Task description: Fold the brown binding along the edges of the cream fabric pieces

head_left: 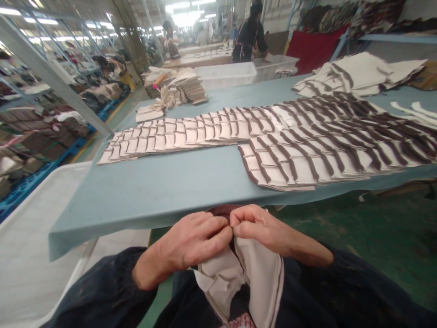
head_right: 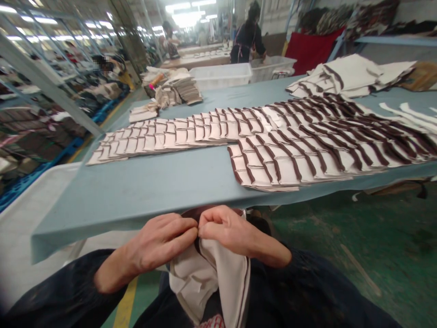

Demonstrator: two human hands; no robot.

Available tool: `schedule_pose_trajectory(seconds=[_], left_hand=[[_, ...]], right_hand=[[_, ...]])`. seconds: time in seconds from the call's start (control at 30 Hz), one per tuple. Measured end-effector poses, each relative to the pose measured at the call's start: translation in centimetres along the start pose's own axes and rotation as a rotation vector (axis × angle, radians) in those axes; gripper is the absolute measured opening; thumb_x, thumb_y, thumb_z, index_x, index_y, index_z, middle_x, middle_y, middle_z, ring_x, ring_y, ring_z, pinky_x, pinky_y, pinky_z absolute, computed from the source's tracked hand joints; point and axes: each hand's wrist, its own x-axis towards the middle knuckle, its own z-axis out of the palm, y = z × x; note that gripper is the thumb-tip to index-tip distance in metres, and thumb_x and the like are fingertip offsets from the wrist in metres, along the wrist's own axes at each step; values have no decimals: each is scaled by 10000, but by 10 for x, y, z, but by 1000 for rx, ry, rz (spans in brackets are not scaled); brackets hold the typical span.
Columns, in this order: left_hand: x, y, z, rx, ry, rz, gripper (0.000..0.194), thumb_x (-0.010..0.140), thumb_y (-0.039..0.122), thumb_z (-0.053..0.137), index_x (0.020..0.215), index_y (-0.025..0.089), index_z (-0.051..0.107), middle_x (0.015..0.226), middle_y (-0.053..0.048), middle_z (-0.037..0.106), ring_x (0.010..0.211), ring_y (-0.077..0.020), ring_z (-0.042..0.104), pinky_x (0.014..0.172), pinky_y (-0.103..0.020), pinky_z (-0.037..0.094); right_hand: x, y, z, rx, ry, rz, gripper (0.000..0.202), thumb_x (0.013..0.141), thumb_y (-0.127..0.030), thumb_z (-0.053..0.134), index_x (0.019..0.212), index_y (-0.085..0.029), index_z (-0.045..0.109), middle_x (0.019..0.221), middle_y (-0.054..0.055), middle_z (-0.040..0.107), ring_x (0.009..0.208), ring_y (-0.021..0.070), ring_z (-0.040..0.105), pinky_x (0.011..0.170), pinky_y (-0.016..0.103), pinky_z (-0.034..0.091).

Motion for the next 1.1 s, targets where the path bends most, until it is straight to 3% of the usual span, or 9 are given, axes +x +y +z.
schedule_pose_trajectory(seconds=[0.1, 0.2, 0.3, 0.37, 0.5, 0.67, 0.9, 1.1], left_hand=[[-2, 3, 4, -162, 9, -77, 161, 1056, 105, 423, 1150, 136, 549, 925, -103, 732, 737, -177, 649, 648, -290, 533], [-5, 6, 3, -414, 13, -312, 166, 1015, 120, 523, 1174, 160, 539, 964, -67, 715, 808, -151, 665, 711, -251, 536], [-5, 8, -6, -568, -87, -572, 181, 974, 154, 597, 1153, 176, 586, 970, -26, 712, 788, -125, 648, 701, -225, 507], [-2, 6, -14, -640, -173, -647, 109, 985, 198, 598, 1084, 180, 641, 931, -9, 713, 770, -122, 636, 694, -225, 487], [8, -1, -28, -696, -325, -635, 253, 1080, 312, 484, 1036, 174, 692, 911, -17, 716, 808, -138, 633, 756, -251, 468], [16, -10, -27, -745, -389, -533, 343, 1088, 348, 469, 896, 145, 668, 728, 14, 607, 630, -107, 517, 611, -238, 389], [21, -6, -21, -768, -401, -519, 321, 1071, 317, 501, 824, 147, 615, 682, 30, 526, 599, -102, 477, 578, -224, 357], [21, -5, -15, -858, -397, -603, 363, 1037, 370, 569, 743, 156, 571, 636, 53, 467, 564, -88, 410, 531, -209, 321]], right_hand=[[-2, 0, 1, -36, 13, 6, 143, 725, -332, 552, 703, -199, 500, 591, -66, 386, 561, 104, 330, 506, 235, 243], [-5, 2, 2, -155, 61, -66, 99, 747, -282, 540, 710, -190, 533, 595, -56, 448, 565, 106, 385, 517, 234, 278], [-6, 6, 3, -306, 134, -198, 79, 770, -215, 540, 701, -182, 559, 623, -41, 528, 587, 109, 456, 553, 237, 323], [-6, 9, 4, -412, 175, -307, 86, 787, -179, 540, 710, -177, 577, 639, -35, 570, 591, 107, 493, 572, 238, 338], [-7, 14, 6, -557, 223, -511, 81, 799, -132, 550, 761, -172, 610, 667, -25, 624, 579, 102, 528, 586, 236, 358], [-10, 15, 6, -691, 275, -652, 86, 818, -122, 559, 781, -178, 612, 656, -17, 624, 555, 111, 507, 562, 250, 342], [-14, 20, 6, -659, 246, -611, 89, 823, -127, 568, 795, -204, 605, 666, -12, 643, 560, 122, 542, 564, 243, 372], [-16, 19, 3, -610, 190, -534, 62, 844, -163, 606, 796, -199, 623, 714, 9, 688, 613, 138, 602, 605, 248, 407]])
